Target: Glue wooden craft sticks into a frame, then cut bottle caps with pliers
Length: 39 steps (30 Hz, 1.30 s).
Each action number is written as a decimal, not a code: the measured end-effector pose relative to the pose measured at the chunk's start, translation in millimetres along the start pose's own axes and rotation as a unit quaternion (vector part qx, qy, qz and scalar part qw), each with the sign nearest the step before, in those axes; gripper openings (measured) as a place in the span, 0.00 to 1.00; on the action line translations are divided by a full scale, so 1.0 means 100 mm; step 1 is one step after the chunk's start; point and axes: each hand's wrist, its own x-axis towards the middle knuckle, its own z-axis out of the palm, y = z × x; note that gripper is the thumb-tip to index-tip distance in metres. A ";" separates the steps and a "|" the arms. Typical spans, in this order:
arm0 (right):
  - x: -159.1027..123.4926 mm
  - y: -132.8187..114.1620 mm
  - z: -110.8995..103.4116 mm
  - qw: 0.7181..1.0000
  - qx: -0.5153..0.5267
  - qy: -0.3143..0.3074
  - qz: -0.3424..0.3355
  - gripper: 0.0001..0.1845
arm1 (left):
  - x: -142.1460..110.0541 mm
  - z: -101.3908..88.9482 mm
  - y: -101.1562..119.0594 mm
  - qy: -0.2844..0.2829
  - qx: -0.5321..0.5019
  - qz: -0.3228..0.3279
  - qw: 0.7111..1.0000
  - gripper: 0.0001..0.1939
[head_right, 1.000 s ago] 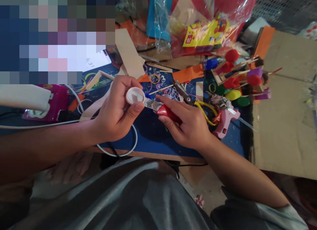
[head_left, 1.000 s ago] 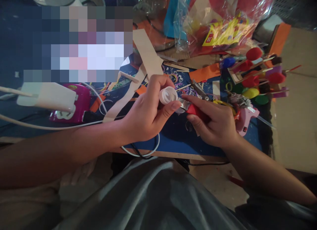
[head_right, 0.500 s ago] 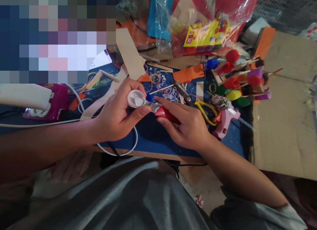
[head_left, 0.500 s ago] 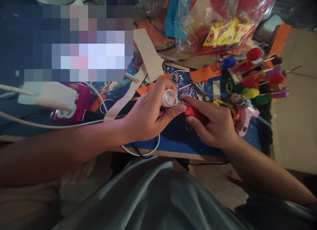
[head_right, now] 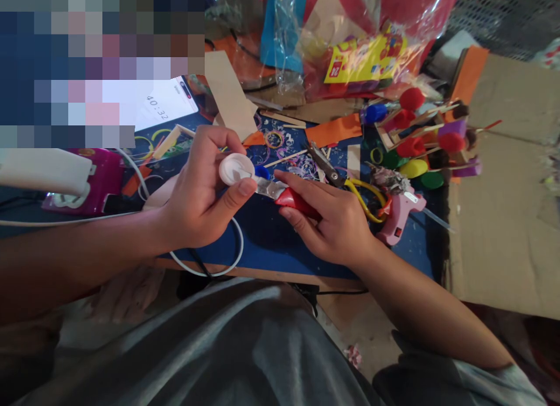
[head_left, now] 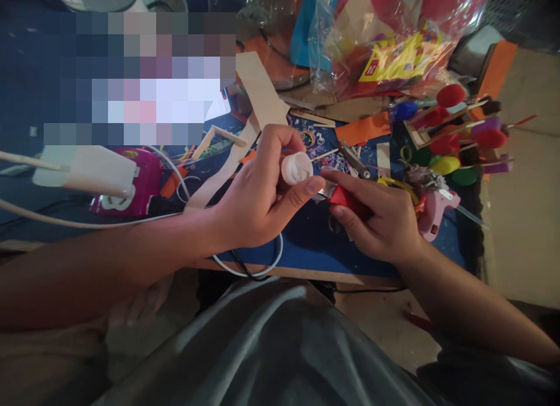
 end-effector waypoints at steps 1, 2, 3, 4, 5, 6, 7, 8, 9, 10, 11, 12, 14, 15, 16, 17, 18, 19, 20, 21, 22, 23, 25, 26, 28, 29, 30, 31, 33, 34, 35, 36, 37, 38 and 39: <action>0.00 0.00 0.00 1.000 0.000 0.001 -0.001 0.27 | -0.01 0.00 -0.02 -0.001 -0.004 -0.004 1.000 0.23; 0.00 0.00 -0.01 1.000 0.000 0.001 -0.002 0.26 | -0.01 0.00 -0.03 -0.002 -0.005 -0.006 1.000 0.24; 0.01 -0.01 -0.01 1.000 0.000 0.001 -0.002 0.26 | -0.02 0.01 -0.04 0.000 -0.005 -0.003 1.000 0.25; 0.01 -0.01 -0.01 1.000 0.000 0.001 -0.003 0.26 | -0.02 0.00 -0.06 0.004 -0.002 0.002 1.000 0.26; 0.01 -0.01 -0.01 1.000 -0.001 -0.001 -0.004 0.27 | -0.02 0.00 -0.07 0.008 0.004 0.008 1.000 0.26; 0.01 -0.01 -0.02 1.000 -0.001 -0.001 -0.007 0.27 | -0.02 0.00 -0.08 0.013 0.009 0.015 1.000 0.27; 0.02 -0.02 -0.02 1.000 0.000 -0.002 -0.009 0.27 | -0.02 0.00 -0.08 0.018 0.014 0.019 1.000 0.26; 0.02 -0.02 -0.02 1.000 0.000 -0.002 -0.010 0.27 | -0.02 -0.01 -0.08 0.020 0.018 0.018 0.999 0.25; 0.01 -0.02 -0.02 1.000 0.000 -0.002 -0.011 0.27 | -0.02 -0.01 -0.08 0.021 0.020 0.016 0.999 0.24; 0.01 -0.02 -0.02 1.000 0.000 -0.002 -0.010 0.27 | -0.02 -0.01 -0.08 0.020 0.021 0.012 1.000 0.22; 0.01 -0.02 -0.02 1.000 0.000 -0.004 -0.011 0.27 | -0.02 0.00 -0.07 0.020 0.021 0.011 1.000 0.22; 0.01 -0.02 -0.02 1.000 0.000 -0.006 -0.012 0.27 | -0.02 0.00 -0.06 0.021 0.021 0.009 1.000 0.21; 0.01 -0.02 -0.02 1.000 0.000 -0.010 -0.013 0.27 | -0.03 0.01 -0.05 0.022 0.016 0.012 1.000 0.21; 0.01 -0.03 -0.02 1.000 0.000 -0.011 -0.014 0.27 | -0.04 0.02 -0.05 0.021 0.010 0.011 1.000 0.20; 0.01 -0.03 -0.02 1.000 0.000 -0.011 -0.014 0.27 | -0.04 0.03 -0.05 0.019 0.001 0.009 1.000 0.20; 0.01 -0.03 -0.02 1.000 0.001 -0.011 -0.014 0.27 | -0.05 0.03 -0.05 0.014 -0.011 0.007 1.000 0.19; 0.01 -0.03 -0.02 1.000 0.000 -0.011 -0.016 0.27 | -0.05 0.04 -0.05 0.008 -0.022 0.004 1.000 0.19; 0.02 -0.03 -0.02 1.000 0.000 -0.012 -0.016 0.27 | -0.05 0.04 -0.04 0.003 -0.031 0.004 1.000 0.19; 0.02 -0.03 -0.03 1.000 0.000 -0.013 -0.018 0.27 | -0.05 0.03 -0.04 -0.001 -0.035 0.004 0.999 0.18; 0.02 -0.03 -0.03 1.000 0.000 -0.013 -0.019 0.27 | -0.05 0.03 -0.04 -0.004 -0.037 0.004 0.999 0.18; 0.02 -0.03 -0.03 1.000 0.000 -0.013 -0.021 0.27 | -0.05 0.03 -0.03 -0.005 -0.037 0.003 0.999 0.18; 0.02 -0.03 -0.03 1.000 0.000 -0.012 -0.022 0.27 | -0.05 0.03 -0.02 -0.003 -0.038 0.006 0.999 0.18; 0.02 -0.03 -0.02 1.000 -0.002 -0.011 -0.019 0.27 | -0.04 0.04 -0.01 0.000 -0.047 0.011 0.999 0.16; 0.02 -0.03 -0.02 1.000 -0.003 -0.010 -0.016 0.27 | -0.04 0.05 -0.01 0.001 -0.049 0.010 0.999 0.16; 0.01 -0.03 0.00 1.000 0.000 -0.005 -0.008 0.27 | -0.03 0.08 -0.01 0.003 -0.050 0.014 0.999 0.16; 0.01 -0.03 0.00 1.000 0.004 -0.001 -0.004 0.27 | -0.03 0.09 -0.01 0.005 -0.050 0.020 0.999 0.17; 0.01 -0.03 0.00 1.000 0.009 0.003 -0.002 0.27 | -0.03 0.10 -0.02 0.007 -0.052 0.028 0.998 0.18; 0.01 -0.04 0.01 1.000 0.012 0.005 -0.002 0.27 | -0.03 0.11 -0.04 0.009 -0.056 0.043 0.997 0.18; 0.00 -0.04 0.01 1.000 0.013 0.003 -0.003 0.28 | -0.03 0.12 -0.06 0.011 -0.061 0.058 0.996 0.19; 0.00 -0.04 0.01 1.000 0.011 0.002 -0.002 0.28 | -0.03 0.12 -0.07 0.013 -0.060 0.061 0.996 0.19; 0.00 -0.03 0.01 1.000 0.011 0.003 -0.002 0.28 | -0.03 0.11 -0.08 0.015 -0.058 0.059 0.996 0.19; 0.00 -0.03 0.01 1.000 0.011 0.005 -0.001 0.28 | -0.03 0.10 -0.08 0.015 -0.053 0.054 0.997 0.19; 0.00 -0.03 0.01 1.000 0.012 0.007 0.001 0.27 | -0.03 0.10 -0.08 0.010 -0.049 0.049 0.998 0.20; 0.00 -0.03 0.01 1.000 0.013 0.010 0.002 0.27 | -0.04 0.09 -0.07 0.003 -0.044 0.042 0.998 0.21; 0.01 -0.03 0.02 1.000 0.011 0.013 0.003 0.27 | -0.05 0.08 -0.07 -0.005 -0.040 0.033 0.999 0.21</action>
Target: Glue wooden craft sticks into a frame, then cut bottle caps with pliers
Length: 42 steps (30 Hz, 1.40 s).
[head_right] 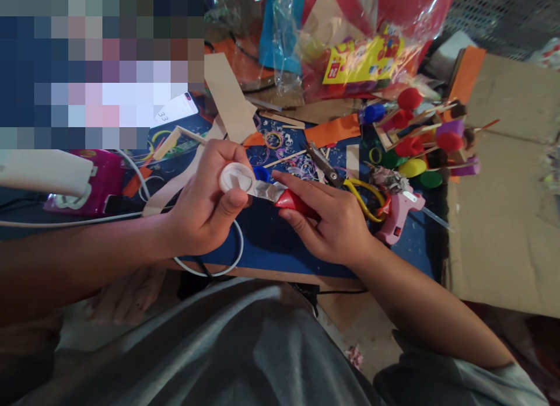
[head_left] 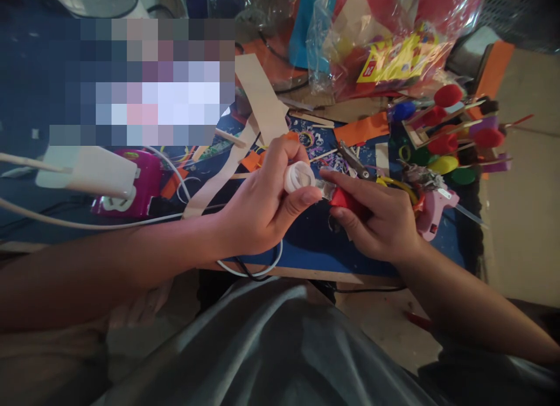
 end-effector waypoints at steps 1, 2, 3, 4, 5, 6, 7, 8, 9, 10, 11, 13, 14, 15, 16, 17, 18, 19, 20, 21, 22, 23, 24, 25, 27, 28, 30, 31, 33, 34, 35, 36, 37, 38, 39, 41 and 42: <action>0.00 0.00 0.00 1.000 -0.003 0.001 0.002 0.26 | -0.01 0.00 0.00 -0.006 0.006 -0.013 1.000 0.22; 0.00 0.00 0.00 1.000 -0.007 0.003 0.004 0.26 | -0.01 0.00 0.00 -0.006 0.013 -0.025 1.000 0.24; 0.00 0.01 0.00 1.000 -0.011 0.005 0.006 0.26 | -0.02 0.00 -0.01 -0.003 0.019 -0.031 0.999 0.26; 0.01 0.01 0.00 1.000 -0.015 0.007 0.007 0.26 | -0.02 0.00 -0.01 0.003 0.026 -0.033 0.999 0.28; 0.01 0.01 0.00 1.000 -0.018 0.008 0.008 0.26 | -0.02 0.00 -0.01 0.007 0.035 -0.029 0.999 0.28; 0.01 0.01 0.00 1.000 -0.018 0.010 0.008 0.26 | -0.01 -0.01 -0.02 0.007 0.044 -0.021 0.999 0.27; 0.01 0.01 0.00 1.000 -0.018 0.010 0.007 0.26 | 0.00 -0.02 -0.02 0.003 0.055 -0.012 0.998 0.25; 0.01 0.00 0.00 1.000 -0.018 0.011 0.007 0.26 | 0.01 -0.03 -0.01 -0.005 0.065 -0.004 0.998 0.23; 0.00 0.00 0.01 1.000 -0.018 0.011 0.009 0.26 | 0.02 -0.04 0.00 -0.013 0.074 0.001 0.997 0.21; 0.00 0.00 0.01 1.000 -0.019 0.012 0.011 0.26 | 0.03 -0.06 0.00 -0.020 0.080 0.002 0.997 0.19; 0.00 0.00 0.01 1.000 -0.021 0.014 0.014 0.26 | 0.04 -0.07 0.01 -0.026 0.084 0.000 0.996 0.18; 0.00 -0.01 0.01 0.999 -0.024 0.012 0.021 0.26 | 0.05 -0.09 0.01 -0.028 0.083 -0.005 0.996 0.18; 0.00 -0.01 0.00 0.999 -0.024 0.013 0.022 0.26 | 0.05 -0.09 0.01 -0.027 0.078 -0.007 0.997 0.18; 0.01 -0.01 0.00 0.999 -0.024 0.013 0.020 0.26 | 0.05 -0.09 0.01 -0.026 0.072 -0.008 0.997 0.18; 0.01 -0.01 0.00 1.000 -0.023 0.014 0.016 0.26 | 0.05 -0.09 0.01 -0.025 0.065 -0.008 0.998 0.18; 0.01 -0.01 -0.01 1.000 -0.022 0.013 0.012 0.26 | 0.05 -0.09 0.01 -0.022 0.059 -0.007 0.998 0.18; 0.01 -0.02 -0.01 1.000 -0.021 0.011 0.010 0.26 | 0.04 -0.08 0.01 -0.020 0.055 -0.008 0.998 0.18; 0.01 -0.02 -0.01 1.000 -0.020 0.009 0.010 0.26 | 0.04 -0.08 0.01 -0.018 0.052 -0.011 0.998 0.18; 0.01 -0.02 -0.01 1.000 -0.020 0.007 0.012 0.26 | 0.04 -0.08 0.01 -0.017 0.049 -0.015 0.999 0.18; 0.00 -0.02 -0.01 1.000 -0.019 0.007 0.014 0.26 | 0.04 -0.07 0.02 -0.014 0.044 -0.019 0.999 0.18; 0.00 -0.02 -0.01 1.000 -0.019 0.008 0.017 0.26 | 0.04 -0.07 0.03 -0.010 0.039 -0.025 0.999 0.18; 0.00 -0.01 -0.01 1.000 -0.020 0.009 0.019 0.27 | 0.04 -0.06 0.03 -0.005 0.034 -0.031 0.999 0.18; 0.00 -0.01 0.00 1.000 -0.021 0.011 0.020 0.27 | 0.04 -0.06 0.04 0.001 0.029 -0.037 0.999 0.18; -0.01 -0.01 0.00 0.999 -0.022 0.011 0.022 0.27 | 0.04 -0.05 0.05 0.006 0.025 -0.042 0.999 0.18; -0.01 -0.01 0.00 0.999 -0.024 0.009 0.024 0.27 | 0.04 -0.04 0.05 0.012 0.018 -0.051 0.998 0.18; 0.00 -0.01 0.00 0.999 -0.024 0.008 0.021 0.27 | 0.04 -0.03 0.05 0.014 0.014 -0.053 0.998 0.18; 0.00 -0.01 -0.01 1.000 -0.022 0.006 0.013 0.26 | 0.03 -0.03 0.05 0.019 0.007 -0.052 0.998 0.17; 0.00 -0.01 -0.01 1.000 -0.020 0.005 0.010 0.26 | 0.02 -0.02 0.04 0.020 0.004 -0.050 0.999 0.17; 0.01 -0.01 -0.01 1.000 -0.019 0.006 0.005 0.26 | 0.01 -0.02 0.04 0.019 0.005 -0.055 0.998 0.18; 0.01 0.00 -0.01 1.000 -0.019 0.008 0.005 0.26 | 0.01 -0.03 0.05 0.017 0.006 -0.059 0.998 0.18; 0.01 0.00 -0.01 1.000 -0.019 0.009 0.004 0.26 | 0.00 -0.03 0.06 0.014 0.008 -0.064 0.998 0.18; 0.01 0.00 0.00 1.000 -0.017 0.010 0.004 0.26 | 0.00 -0.04 0.07 0.011 0.009 -0.067 0.998 0.18; 0.00 -0.01 0.00 1.000 -0.016 0.011 0.004 0.26 | 0.01 -0.05 0.08 0.006 0.009 -0.070 0.998 0.18; 0.00 -0.01 0.00 1.000 -0.016 0.011 0.005 0.26 | 0.01 -0.05 0.09 0.001 0.010 -0.070 0.997 0.17; 0.00 -0.01 0.00 1.000 -0.016 0.011 0.007 0.27 | 0.01 -0.06 0.09 -0.004 0.011 -0.069 0.998 0.17; -0.01 -0.01 0.00 1.000 -0.017 0.009 0.011 0.28 | 0.02 -0.07 0.09 -0.007 0.016 -0.063 0.998 0.18; -0.01 -0.01 0.00 1.000 -0.019 0.008 0.013 0.28 | 0.03 -0.07 0.09 -0.008 0.018 -0.058 0.998 0.18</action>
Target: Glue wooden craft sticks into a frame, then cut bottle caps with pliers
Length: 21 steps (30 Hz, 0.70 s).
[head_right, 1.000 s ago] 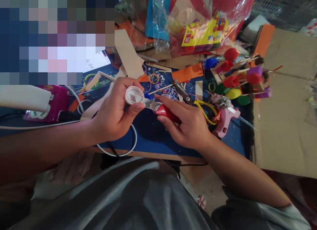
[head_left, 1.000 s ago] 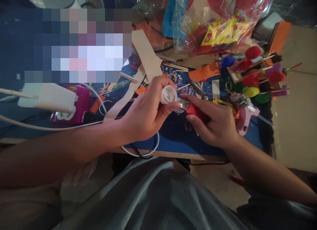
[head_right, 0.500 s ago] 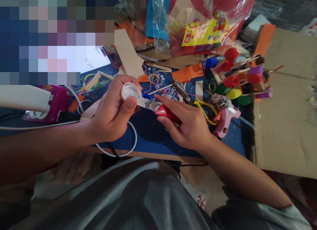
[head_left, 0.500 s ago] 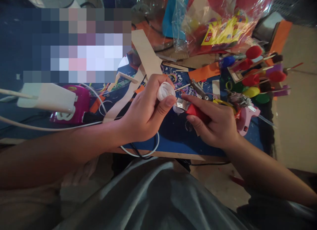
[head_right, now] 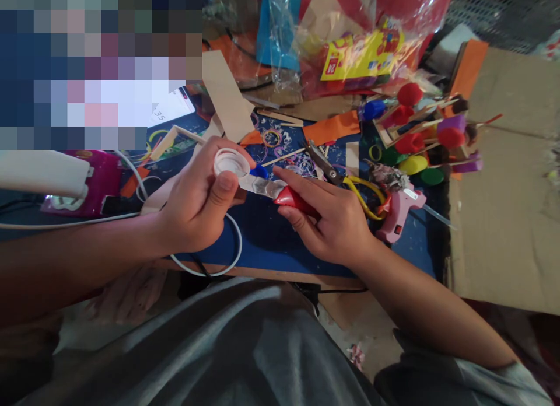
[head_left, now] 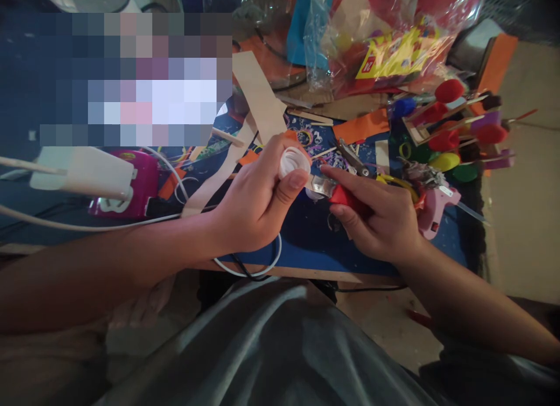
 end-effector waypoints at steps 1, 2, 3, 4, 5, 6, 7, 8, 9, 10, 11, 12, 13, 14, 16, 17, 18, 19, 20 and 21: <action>0.00 0.00 0.00 1.000 -0.001 -0.001 0.000 0.28 | 0.00 0.00 0.00 0.000 0.002 0.002 1.000 0.18; 0.00 0.01 0.00 1.000 -0.001 -0.001 0.001 0.28 | 0.00 0.00 0.00 -0.002 0.003 0.003 1.000 0.18; 0.00 0.01 0.00 1.000 -0.001 -0.001 0.000 0.28 | 0.00 0.00 0.00 -0.006 0.002 0.002 1.000 0.18; 0.00 0.01 0.00 1.000 -0.001 0.000 -0.001 0.28 | 0.00 0.01 0.01 -0.010 0.001 0.002 1.000 0.18; 0.00 0.01 0.00 1.000 -0.001 0.003 -0.001 0.27 | 0.00 0.01 0.02 -0.014 0.001 0.000 1.000 0.17; 0.01 0.01 0.01 1.000 -0.001 0.004 0.000 0.27 | -0.01 0.01 0.03 -0.017 0.001 0.000 1.000 0.16; 0.01 0.02 0.01 1.000 -0.002 0.004 0.002 0.27 | -0.01 0.01 0.04 -0.018 0.000 0.002 1.000 0.15; 0.01 0.01 0.01 1.000 -0.002 0.006 0.002 0.27 | -0.01 0.01 0.05 -0.016 -0.001 0.006 1.000 0.15; 0.01 0.01 0.01 1.000 0.000 0.007 0.001 0.27 | -0.01 0.01 0.05 -0.014 -0.002 0.010 1.000 0.14; 0.01 0.01 0.01 1.000 0.001 0.007 -0.001 0.27 | -0.02 0.02 0.04 -0.014 -0.003 0.012 1.000 0.14; 0.01 0.01 0.01 1.000 0.004 0.008 -0.003 0.27 | -0.02 0.03 0.03 -0.016 -0.004 0.015 1.000 0.15; 0.01 0.01 0.01 1.000 0.006 0.008 -0.004 0.27 | -0.03 0.04 0.00 -0.019 -0.006 0.016 1.000 0.16; 0.01 0.01 0.01 1.000 0.007 0.008 -0.002 0.27 | -0.03 0.05 -0.02 -0.020 -0.007 0.015 1.000 0.18; 0.01 0.01 0.01 1.000 0.006 0.007 0.001 0.26 | -0.04 0.07 -0.05 -0.017 -0.009 0.014 1.000 0.21; 0.01 0.02 0.01 1.000 0.002 0.005 0.006 0.26 | -0.05 0.09 -0.10 0.003 -0.011 0.019 1.000 0.26; 0.01 0.02 0.01 1.000 -0.001 0.005 0.006 0.26 | -0.05 0.10 -0.12 0.014 -0.006 0.024 1.000 0.27; 0.01 0.02 0.01 1.000 -0.004 0.005 0.005 0.26 | -0.04 0.10 -0.12 0.018 0.004 0.025 1.000 0.27; 0.01 0.02 0.01 1.000 -0.006 0.005 0.004 0.26 | -0.03 0.09 -0.11 0.017 0.017 0.027 0.999 0.26; 0.01 0.02 0.01 1.000 -0.007 0.003 0.003 0.26 | -0.02 0.07 -0.09 0.006 0.035 0.024 0.999 0.23; 0.00 0.01 0.00 1.000 -0.007 0.002 0.004 0.26 | -0.01 0.05 -0.07 -0.008 0.051 0.020 0.999 0.20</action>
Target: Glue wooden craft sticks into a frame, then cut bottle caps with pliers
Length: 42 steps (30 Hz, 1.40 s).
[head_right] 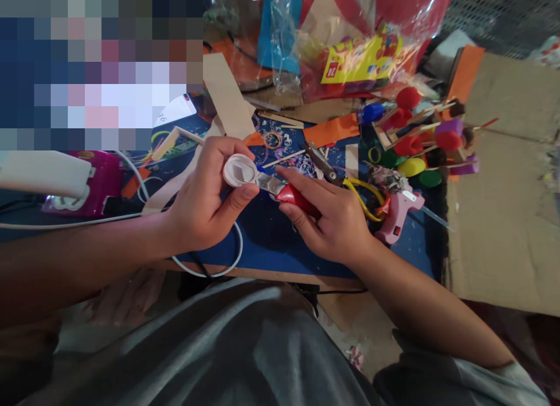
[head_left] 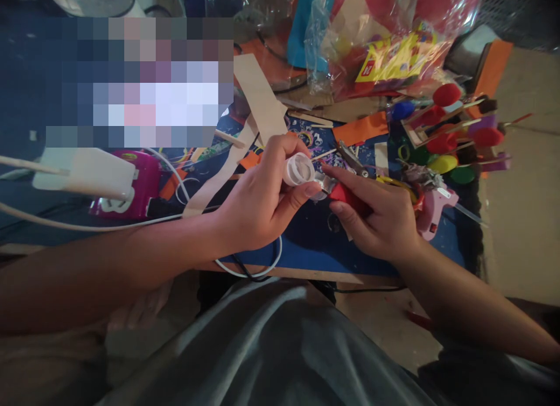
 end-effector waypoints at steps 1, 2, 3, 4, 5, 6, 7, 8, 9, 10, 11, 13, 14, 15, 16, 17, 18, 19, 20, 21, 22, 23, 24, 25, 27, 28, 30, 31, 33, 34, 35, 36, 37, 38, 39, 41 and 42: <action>0.00 0.00 0.00 1.000 0.000 -0.001 0.000 0.26 | 0.01 -0.03 0.03 -0.010 0.010 0.005 1.000 0.17; 0.00 -0.01 0.00 1.000 0.000 -0.001 0.001 0.26 | 0.02 -0.05 0.05 -0.014 0.014 0.014 1.000 0.15; -0.01 -0.01 0.00 1.000 0.000 -0.001 0.000 0.26 | 0.03 -0.07 0.07 -0.018 0.014 0.019 1.000 0.14; -0.01 -0.01 0.00 1.000 0.000 0.000 -0.002 0.26 | 0.04 -0.08 0.09 -0.017 0.009 0.023 1.000 0.14; -0.01 -0.01 0.00 1.000 0.002 0.000 -0.003 0.26 | 0.04 -0.08 0.10 -0.016 0.001 0.017 1.000 0.14; -0.01 -0.01 0.00 1.000 0.004 -0.001 -0.005 0.26 | 0.03 -0.08 0.10 -0.013 -0.007 0.008 1.000 0.15; 0.00 -0.01 -0.01 1.000 0.008 -0.002 -0.006 0.26 | 0.03 -0.07 0.10 -0.009 -0.013 -0.003 1.000 0.15; 0.00 -0.01 -0.01 1.000 0.011 -0.004 -0.006 0.26 | 0.02 -0.06 0.09 -0.005 -0.015 -0.013 1.000 0.16; 0.00 -0.01 -0.01 1.000 0.014 -0.005 -0.006 0.26 | 0.02 -0.05 0.08 -0.001 -0.014 -0.022 1.000 0.18; 0.01 -0.01 -0.01 1.000 0.014 -0.006 -0.006 0.26 | 0.01 -0.04 0.08 0.003 -0.009 -0.028 1.000 0.19; 0.01 0.00 -0.02 1.000 0.014 -0.007 -0.006 0.26 | 0.01 -0.04 0.07 0.006 -0.003 -0.032 0.999 0.20; 0.01 0.00 -0.03 1.000 0.011 -0.010 -0.009 0.27 | 0.02 -0.04 0.07 0.015 0.004 -0.041 0.999 0.21; 0.01 0.01 -0.03 1.000 0.010 -0.012 -0.010 0.27 | 0.03 -0.05 0.09 0.020 0.004 -0.047 0.999 0.21; 0.01 0.01 -0.03 1.000 0.010 -0.013 -0.012 0.27 | 0.03 -0.07 0.10 0.021 0.003 -0.054 0.998 0.20; 0.01 0.02 -0.03 1.000 0.011 -0.014 -0.013 0.27 | 0.04 -0.09 0.13 0.015 0.002 -0.061 0.998 0.19; 0.01 0.02 -0.03 1.000 0.012 -0.014 -0.013 0.27 | 0.06 -0.11 0.15 0.006 0.001 -0.067 0.998 0.19; 0.01 0.03 -0.03 1.000 0.013 -0.013 -0.013 0.27 | 0.07 -0.13 0.17 -0.005 0.000 -0.073 0.997 0.18; 0.01 0.03 -0.04 1.000 0.014 -0.012 -0.014 0.27 | 0.07 -0.15 0.19 -0.015 -0.001 -0.077 0.997 0.18; 0.01 0.03 -0.04 1.000 0.015 -0.011 -0.015 0.27 | 0.08 -0.16 0.21 -0.026 -0.004 -0.083 0.996 0.18; 0.01 0.03 -0.04 1.000 0.016 -0.011 -0.016 0.27 | 0.08 -0.16 0.22 -0.031 -0.010 -0.088 0.996 0.19; 0.01 0.03 -0.04 1.000 0.018 -0.011 -0.017 0.27 | 0.08 -0.16 0.22 -0.032 -0.018 -0.091 0.995 0.19; 0.01 0.03 -0.04 1.000 0.020 -0.011 -0.019 0.27 | 0.08 -0.15 0.22 -0.031 -0.028 -0.093 0.995 0.20; 0.00 0.02 -0.04 0.999 0.022 -0.011 -0.021 0.27 | 0.07 -0.14 0.21 -0.027 -0.039 -0.091 0.995 0.21; 0.00 0.02 -0.03 0.999 0.024 -0.011 -0.022 0.28 | 0.07 -0.12 0.20 -0.024 -0.047 -0.089 0.995 0.21; 0.00 0.02 -0.03 0.999 0.024 -0.010 -0.026 0.28 | 0.05 -0.10 0.19 -0.028 -0.055 -0.090 0.994 0.23; 0.00 0.02 -0.02 0.999 0.023 -0.011 -0.026 0.28 | 0.05 -0.10 0.19 -0.040 -0.055 -0.093 0.993 0.23; 0.00 0.01 -0.02 0.999 0.022 -0.012 -0.027 0.28 | 0.04 -0.10 0.21 -0.065 -0.057 -0.097 0.991 0.23; 0.00 0.01 -0.02 0.999 0.022 -0.013 -0.027 0.28 | 0.04 -0.11 0.22 -0.075 -0.059 -0.097 0.991 0.23; 0.01 0.02 -0.03 0.999 0.022 -0.012 -0.027 0.28 | 0.04 -0.12 0.24 -0.084 -0.065 -0.088 0.990 0.22; 0.01 0.02 -0.03 0.999 0.022 -0.011 -0.027 0.28 | 0.04 -0.12 0.24 -0.086 -0.066 -0.083 0.991 0.22; 0.02 0.02 -0.04 0.999 0.021 -0.010 -0.028 0.28 | 0.04 -0.13 0.24 -0.086 -0.064 -0.080 0.991 0.22; 0.02 0.03 -0.04 0.999 0.020 -0.010 -0.028 0.28 | 0.05 -0.12 0.24 -0.086 -0.062 -0.076 0.992 0.21; 0.02 0.03 -0.04 0.999 0.019 -0.010 -0.028 0.27 | 0.05 -0.12 0.23 -0.081 -0.059 -0.072 0.992 0.21; 0.02 0.03 -0.04 0.999 0.018 -0.011 -0.028 0.27 | 0.05 -0.11 0.22 -0.074 -0.057 -0.069 0.993 0.21; 0.02 0.04 -0.04 0.999 0.018 -0.011 -0.028 0.27 | 0.05 -0.10 0.21 -0.066 -0.058 -0.067 0.994 0.21; 0.02 0.04 -0.03 0.999 0.018 -0.011 -0.029 0.26 | 0.05 -0.09 0.18 -0.049 -0.069 -0.056 0.995 0.20; 0.02 0.04 -0.03 0.999 0.019 -0.010 -0.030 0.25 | 0.05 -0.08 0.17 -0.044 -0.077 -0.051 0.995 0.20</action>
